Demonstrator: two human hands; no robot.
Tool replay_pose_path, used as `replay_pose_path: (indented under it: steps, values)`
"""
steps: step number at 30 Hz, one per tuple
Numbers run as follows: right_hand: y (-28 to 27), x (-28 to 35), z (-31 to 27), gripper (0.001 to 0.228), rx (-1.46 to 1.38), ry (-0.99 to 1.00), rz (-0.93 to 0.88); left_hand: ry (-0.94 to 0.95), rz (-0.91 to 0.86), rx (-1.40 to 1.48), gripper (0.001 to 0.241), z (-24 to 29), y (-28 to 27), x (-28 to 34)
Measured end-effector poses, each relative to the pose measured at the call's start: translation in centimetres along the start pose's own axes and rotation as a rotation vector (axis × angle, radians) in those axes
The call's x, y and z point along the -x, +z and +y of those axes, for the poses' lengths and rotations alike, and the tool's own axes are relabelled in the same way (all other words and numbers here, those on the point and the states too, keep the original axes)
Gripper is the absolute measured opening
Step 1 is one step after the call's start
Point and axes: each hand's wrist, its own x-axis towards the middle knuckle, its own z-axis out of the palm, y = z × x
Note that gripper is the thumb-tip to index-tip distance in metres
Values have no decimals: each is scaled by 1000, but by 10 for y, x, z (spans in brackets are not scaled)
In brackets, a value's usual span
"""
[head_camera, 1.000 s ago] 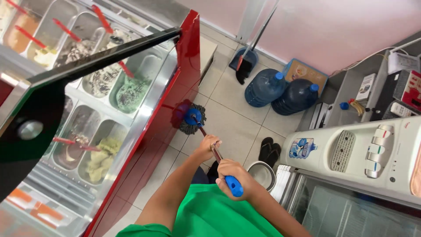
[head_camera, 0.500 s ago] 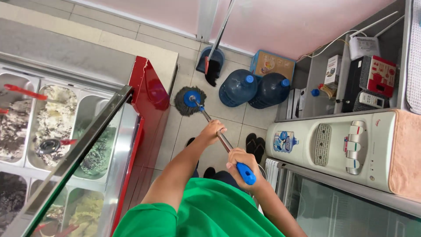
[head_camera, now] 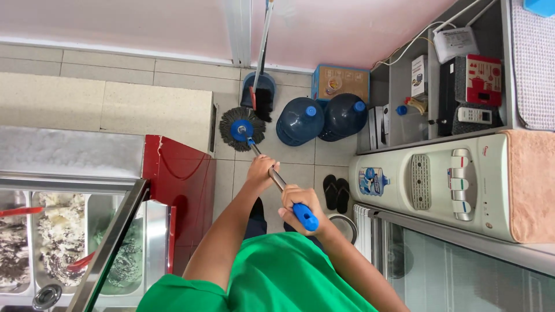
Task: The person mops the tiled floor of a commercial space using a blue spin mop. They move the mop back and forth across the floor, cleaning around a display counter, a white chair, and a red freezer. The person navigates the mop around obstacles and eventually places it into a metal bucket.
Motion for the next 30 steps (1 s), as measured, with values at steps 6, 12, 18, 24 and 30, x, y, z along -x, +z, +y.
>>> replay_pose_path:
  steps: [6, 12, 18, 24, 30]
  values:
    - [-58, 15, -30, 40, -135, 65, -46, -64, 59, 315, 41, 61, -2, 31]
    - [-128, 60, -70, 38, -25, 102, 121, 95, -78, 442, 37, 123, 75, 1]
    - [-192, 105, -112, 38, 117, 147, 226, 188, -216, 608, 38, 235, 133, -27]
    - [-206, 123, -147, 29, 356, 304, 205, 377, -556, 432, 33, 280, 192, -49]
    - [-197, 112, -128, 36, 341, 116, 160, 272, -727, 283, 33, 291, 148, -55]
